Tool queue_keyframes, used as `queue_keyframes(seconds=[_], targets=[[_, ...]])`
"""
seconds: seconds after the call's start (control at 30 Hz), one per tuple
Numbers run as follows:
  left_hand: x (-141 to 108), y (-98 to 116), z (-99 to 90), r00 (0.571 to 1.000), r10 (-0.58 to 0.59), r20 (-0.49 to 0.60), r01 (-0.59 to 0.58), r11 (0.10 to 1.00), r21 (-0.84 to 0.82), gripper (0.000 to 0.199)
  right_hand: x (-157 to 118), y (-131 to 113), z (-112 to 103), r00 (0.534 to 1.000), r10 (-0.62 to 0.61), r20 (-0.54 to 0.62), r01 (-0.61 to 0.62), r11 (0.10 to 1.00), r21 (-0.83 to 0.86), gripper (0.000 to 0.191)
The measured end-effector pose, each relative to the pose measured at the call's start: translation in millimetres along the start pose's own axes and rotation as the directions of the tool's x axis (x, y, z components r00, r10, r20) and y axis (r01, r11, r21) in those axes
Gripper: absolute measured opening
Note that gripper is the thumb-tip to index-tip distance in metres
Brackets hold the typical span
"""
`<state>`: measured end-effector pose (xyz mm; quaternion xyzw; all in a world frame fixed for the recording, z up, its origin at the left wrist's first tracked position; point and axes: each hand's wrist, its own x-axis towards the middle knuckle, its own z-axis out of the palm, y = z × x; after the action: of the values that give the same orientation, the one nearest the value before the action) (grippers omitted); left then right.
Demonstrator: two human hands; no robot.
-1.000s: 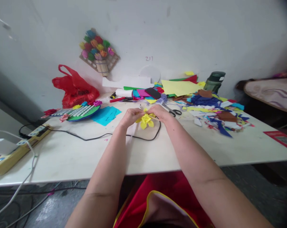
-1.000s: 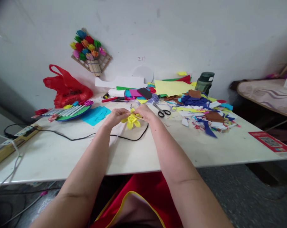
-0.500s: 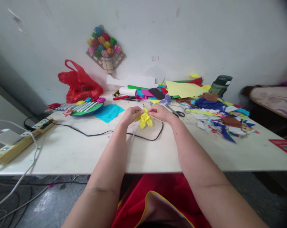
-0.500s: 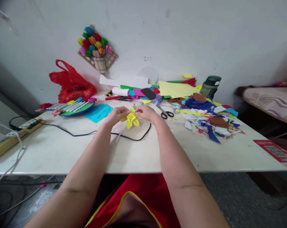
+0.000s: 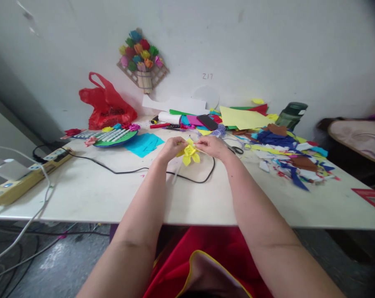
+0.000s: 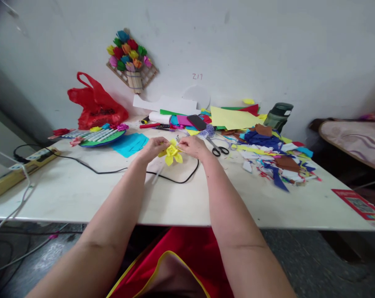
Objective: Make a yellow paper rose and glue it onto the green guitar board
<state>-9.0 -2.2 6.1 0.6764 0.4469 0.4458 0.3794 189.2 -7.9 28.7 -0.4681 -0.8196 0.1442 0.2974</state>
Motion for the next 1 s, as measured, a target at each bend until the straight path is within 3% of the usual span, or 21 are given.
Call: queue_keyframes(seconds=[0.13, 0.27, 0.7, 1.0], targets=[[-2.5, 4.5, 0.5, 1.0, -0.005, 0.012, 0.005, 1.0, 0.004, 0.03, 1.8, 3.4, 8.8, 0.99, 0.068, 0.12, -0.1, 0.952, 0.29, 0.017], [-4.8, 8.4, 0.9, 1.0, -0.005, 0.013, 0.006, 0.999, -0.035, 0.028, -0.2, -2.0, 10.0, 0.975, 0.132, 0.18, -0.196, 0.889, 0.414, 0.02], [-2.0, 4.9, -2.2, 0.998, -0.037, 0.043, 0.041, 0.994, -0.103, 0.023, -0.1, -4.7, 8.1, 0.992, 0.079, 0.097, -0.116, 0.871, 0.477, 0.028], [-4.7, 8.3, -1.4, 0.996, -0.056, 0.074, 0.065, 0.989, -0.13, 0.025, -0.9, 1.1, 7.1, 0.961, 0.087, 0.264, -0.204, 0.865, 0.459, 0.036]])
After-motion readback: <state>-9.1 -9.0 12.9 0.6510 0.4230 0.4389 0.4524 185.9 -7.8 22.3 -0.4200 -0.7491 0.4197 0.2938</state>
